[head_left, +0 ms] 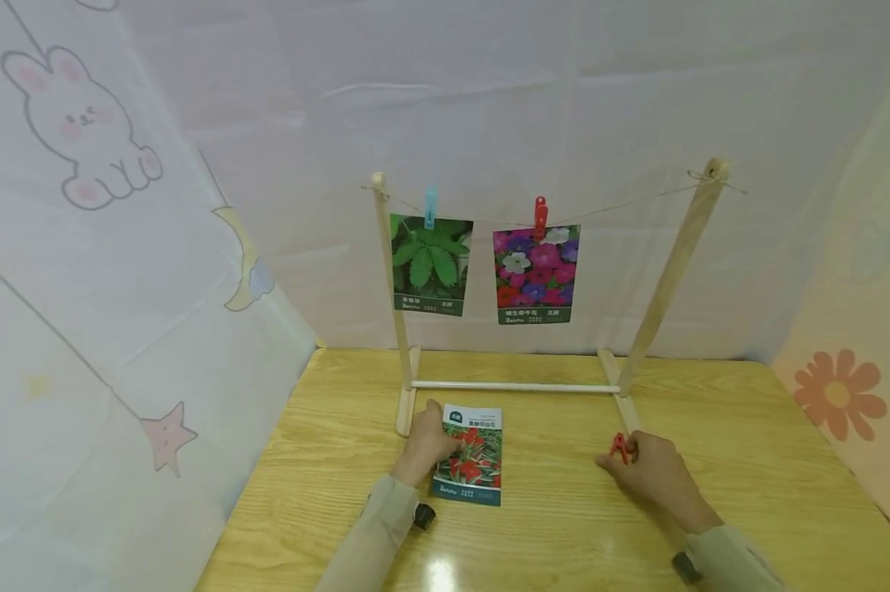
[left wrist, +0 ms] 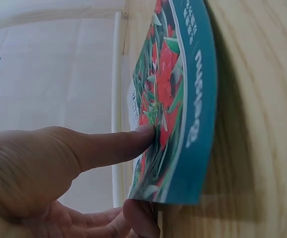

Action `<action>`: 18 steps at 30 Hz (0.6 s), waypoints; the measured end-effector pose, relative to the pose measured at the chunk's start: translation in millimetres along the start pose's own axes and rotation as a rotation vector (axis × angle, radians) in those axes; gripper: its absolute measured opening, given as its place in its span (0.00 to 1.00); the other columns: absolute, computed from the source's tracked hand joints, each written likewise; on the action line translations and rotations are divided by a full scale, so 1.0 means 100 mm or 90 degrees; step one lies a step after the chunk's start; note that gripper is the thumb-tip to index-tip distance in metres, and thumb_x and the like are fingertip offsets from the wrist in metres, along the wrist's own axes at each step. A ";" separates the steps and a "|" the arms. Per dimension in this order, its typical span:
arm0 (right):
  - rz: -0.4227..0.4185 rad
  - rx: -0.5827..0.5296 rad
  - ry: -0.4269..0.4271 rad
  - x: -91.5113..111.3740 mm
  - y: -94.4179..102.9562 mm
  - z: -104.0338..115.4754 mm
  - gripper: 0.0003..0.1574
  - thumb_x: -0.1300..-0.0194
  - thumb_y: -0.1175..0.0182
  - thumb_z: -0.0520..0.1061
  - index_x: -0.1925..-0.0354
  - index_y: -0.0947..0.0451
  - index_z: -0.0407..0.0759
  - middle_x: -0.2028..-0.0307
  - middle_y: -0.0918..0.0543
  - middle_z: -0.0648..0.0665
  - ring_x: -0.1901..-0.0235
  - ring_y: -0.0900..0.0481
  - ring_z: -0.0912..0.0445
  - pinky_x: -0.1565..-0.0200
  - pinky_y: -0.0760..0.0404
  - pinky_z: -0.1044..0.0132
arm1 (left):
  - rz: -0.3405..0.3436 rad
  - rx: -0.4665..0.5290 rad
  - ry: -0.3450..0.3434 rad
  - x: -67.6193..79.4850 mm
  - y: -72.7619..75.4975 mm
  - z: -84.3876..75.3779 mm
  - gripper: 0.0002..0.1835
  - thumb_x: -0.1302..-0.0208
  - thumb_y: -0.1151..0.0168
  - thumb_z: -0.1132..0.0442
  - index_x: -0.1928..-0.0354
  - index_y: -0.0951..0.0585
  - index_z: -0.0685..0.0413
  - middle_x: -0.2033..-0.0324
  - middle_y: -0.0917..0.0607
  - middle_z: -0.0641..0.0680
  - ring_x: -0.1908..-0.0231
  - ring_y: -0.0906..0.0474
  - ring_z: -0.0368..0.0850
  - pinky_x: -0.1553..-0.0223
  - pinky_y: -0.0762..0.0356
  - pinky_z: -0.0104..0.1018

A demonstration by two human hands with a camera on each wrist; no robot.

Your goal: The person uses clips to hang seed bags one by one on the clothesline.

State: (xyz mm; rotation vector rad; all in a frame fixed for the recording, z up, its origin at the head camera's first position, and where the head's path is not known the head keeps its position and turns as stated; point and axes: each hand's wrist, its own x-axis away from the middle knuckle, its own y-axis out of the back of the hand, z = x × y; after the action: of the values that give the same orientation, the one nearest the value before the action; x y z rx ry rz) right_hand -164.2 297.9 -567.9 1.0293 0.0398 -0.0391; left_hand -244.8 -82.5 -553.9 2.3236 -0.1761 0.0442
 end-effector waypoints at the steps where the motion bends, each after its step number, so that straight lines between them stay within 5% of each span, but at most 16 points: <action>1: -0.001 0.001 0.000 -0.01 0.00 0.01 0.30 0.35 0.24 0.62 0.70 0.24 0.40 0.77 0.26 0.48 0.77 0.32 0.56 0.77 0.33 0.66 | 0.003 0.010 0.006 0.00 0.01 0.01 0.38 0.49 0.13 0.64 0.42 0.28 0.69 0.57 0.17 0.67 0.62 0.18 0.55 0.59 0.13 0.51; 7: -0.020 0.015 0.000 0.01 0.02 0.06 0.28 0.35 0.24 0.58 0.70 0.26 0.40 0.76 0.27 0.48 0.77 0.31 0.55 0.77 0.32 0.64 | 0.021 0.034 0.025 -0.02 0.05 0.06 0.36 0.42 0.16 0.61 0.38 0.26 0.68 0.51 0.17 0.65 0.53 0.17 0.58 0.52 0.14 0.56; 18: -0.011 -0.001 0.012 0.01 0.03 0.04 0.21 0.34 0.25 0.50 0.67 0.22 0.35 0.75 0.25 0.47 0.77 0.31 0.55 0.78 0.35 0.67 | 0.052 0.052 0.033 -0.04 0.15 0.11 0.22 0.28 0.32 0.65 0.37 0.22 0.69 0.55 0.16 0.57 0.56 0.19 0.51 0.56 0.17 0.47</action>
State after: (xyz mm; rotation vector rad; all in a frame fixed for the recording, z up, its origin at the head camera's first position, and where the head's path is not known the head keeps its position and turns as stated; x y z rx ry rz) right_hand -163.1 296.0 -563.8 1.0285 0.0667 -0.0452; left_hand -251.2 -99.9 -551.3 2.3923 -0.2464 0.1555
